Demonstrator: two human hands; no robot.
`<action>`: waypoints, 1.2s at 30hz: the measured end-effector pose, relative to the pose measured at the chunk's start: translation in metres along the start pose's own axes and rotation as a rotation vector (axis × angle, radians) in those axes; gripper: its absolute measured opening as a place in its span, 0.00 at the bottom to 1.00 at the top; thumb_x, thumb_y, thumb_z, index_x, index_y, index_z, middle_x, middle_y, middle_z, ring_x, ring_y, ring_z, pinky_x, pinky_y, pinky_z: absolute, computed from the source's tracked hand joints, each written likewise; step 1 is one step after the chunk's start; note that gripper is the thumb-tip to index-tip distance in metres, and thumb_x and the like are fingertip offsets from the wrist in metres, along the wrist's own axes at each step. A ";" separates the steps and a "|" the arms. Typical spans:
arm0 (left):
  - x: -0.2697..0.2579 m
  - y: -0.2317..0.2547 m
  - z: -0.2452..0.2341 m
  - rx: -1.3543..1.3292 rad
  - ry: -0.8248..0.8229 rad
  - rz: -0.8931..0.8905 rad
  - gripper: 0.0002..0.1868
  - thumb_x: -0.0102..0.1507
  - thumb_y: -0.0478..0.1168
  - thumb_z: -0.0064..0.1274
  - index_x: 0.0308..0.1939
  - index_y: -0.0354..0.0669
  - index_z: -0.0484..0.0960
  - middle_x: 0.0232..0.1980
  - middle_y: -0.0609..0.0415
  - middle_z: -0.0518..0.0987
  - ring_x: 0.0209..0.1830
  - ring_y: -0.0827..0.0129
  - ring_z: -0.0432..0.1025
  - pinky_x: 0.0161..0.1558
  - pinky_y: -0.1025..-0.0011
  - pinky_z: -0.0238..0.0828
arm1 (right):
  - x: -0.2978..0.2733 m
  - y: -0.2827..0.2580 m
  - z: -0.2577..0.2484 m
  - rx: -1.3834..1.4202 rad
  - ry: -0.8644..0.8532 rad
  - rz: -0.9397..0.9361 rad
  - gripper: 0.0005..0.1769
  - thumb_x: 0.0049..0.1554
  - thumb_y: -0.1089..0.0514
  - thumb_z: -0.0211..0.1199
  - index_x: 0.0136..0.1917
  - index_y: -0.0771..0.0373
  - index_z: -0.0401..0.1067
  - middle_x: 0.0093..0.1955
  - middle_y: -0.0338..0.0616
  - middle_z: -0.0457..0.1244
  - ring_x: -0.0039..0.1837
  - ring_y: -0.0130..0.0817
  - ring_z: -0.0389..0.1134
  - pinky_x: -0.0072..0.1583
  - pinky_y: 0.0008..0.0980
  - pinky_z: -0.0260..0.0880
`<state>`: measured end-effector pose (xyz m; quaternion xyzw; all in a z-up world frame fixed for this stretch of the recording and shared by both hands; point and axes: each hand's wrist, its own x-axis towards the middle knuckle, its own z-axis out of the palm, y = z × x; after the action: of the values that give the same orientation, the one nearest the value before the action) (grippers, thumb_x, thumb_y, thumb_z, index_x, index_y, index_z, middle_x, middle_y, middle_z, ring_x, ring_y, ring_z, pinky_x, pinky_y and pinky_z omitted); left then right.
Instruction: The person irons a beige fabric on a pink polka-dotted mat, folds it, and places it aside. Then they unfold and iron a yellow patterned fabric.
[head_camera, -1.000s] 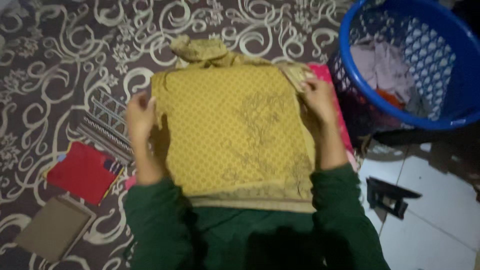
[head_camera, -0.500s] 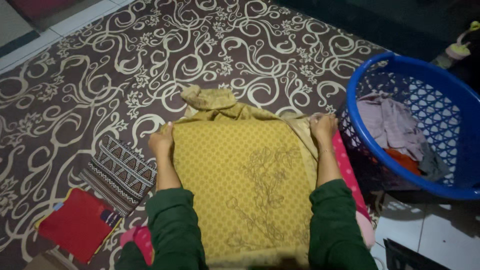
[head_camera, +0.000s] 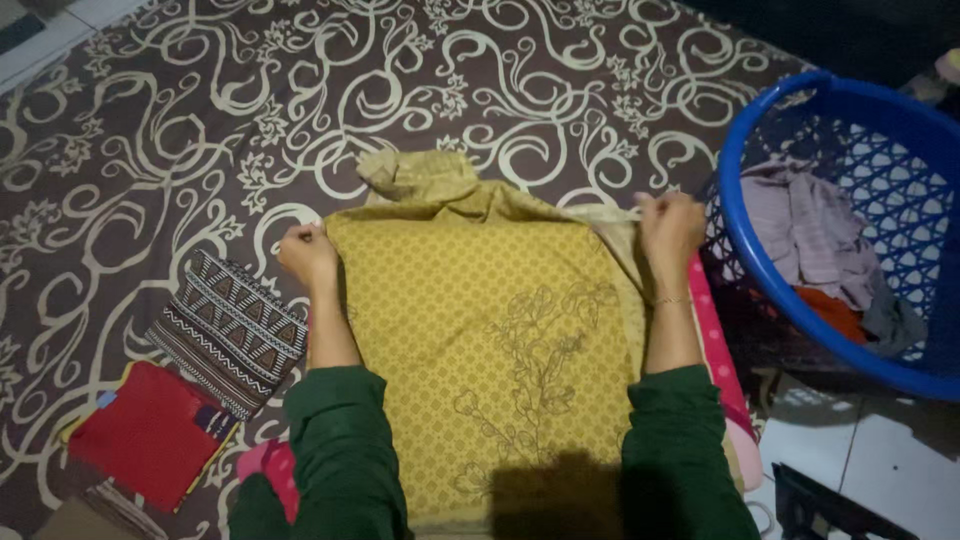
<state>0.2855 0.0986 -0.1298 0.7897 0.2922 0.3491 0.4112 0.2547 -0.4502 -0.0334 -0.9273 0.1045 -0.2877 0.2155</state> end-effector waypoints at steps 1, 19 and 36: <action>-0.002 0.003 -0.003 -0.002 -0.006 -0.006 0.10 0.59 0.40 0.67 0.33 0.35 0.87 0.29 0.42 0.83 0.28 0.55 0.79 0.37 0.61 0.73 | -0.003 -0.009 0.001 0.040 -0.156 0.132 0.21 0.61 0.46 0.72 0.40 0.65 0.75 0.40 0.60 0.67 0.44 0.58 0.69 0.48 0.50 0.66; -0.002 0.020 -0.022 0.089 -0.055 -0.012 0.13 0.58 0.47 0.66 0.34 0.41 0.88 0.30 0.45 0.83 0.30 0.54 0.79 0.37 0.58 0.72 | 0.026 0.096 0.051 0.725 -0.022 0.374 0.08 0.53 0.64 0.74 0.45 0.63 0.76 0.41 0.38 0.69 0.43 0.23 0.67 0.47 0.23 0.67; 0.026 0.012 -0.032 -0.704 -0.252 -0.400 0.33 0.56 0.25 0.66 0.58 0.41 0.61 0.42 0.43 0.85 0.42 0.66 0.81 0.47 0.72 0.81 | 0.018 0.102 0.051 0.556 0.051 0.193 0.11 0.57 0.71 0.55 0.49 0.65 0.76 0.44 0.42 0.69 0.44 0.24 0.69 0.46 0.21 0.69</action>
<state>0.2774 0.1272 -0.0981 0.5653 0.2500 0.2416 0.7481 0.2917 -0.5294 -0.1090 -0.8108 0.1149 -0.3069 0.4850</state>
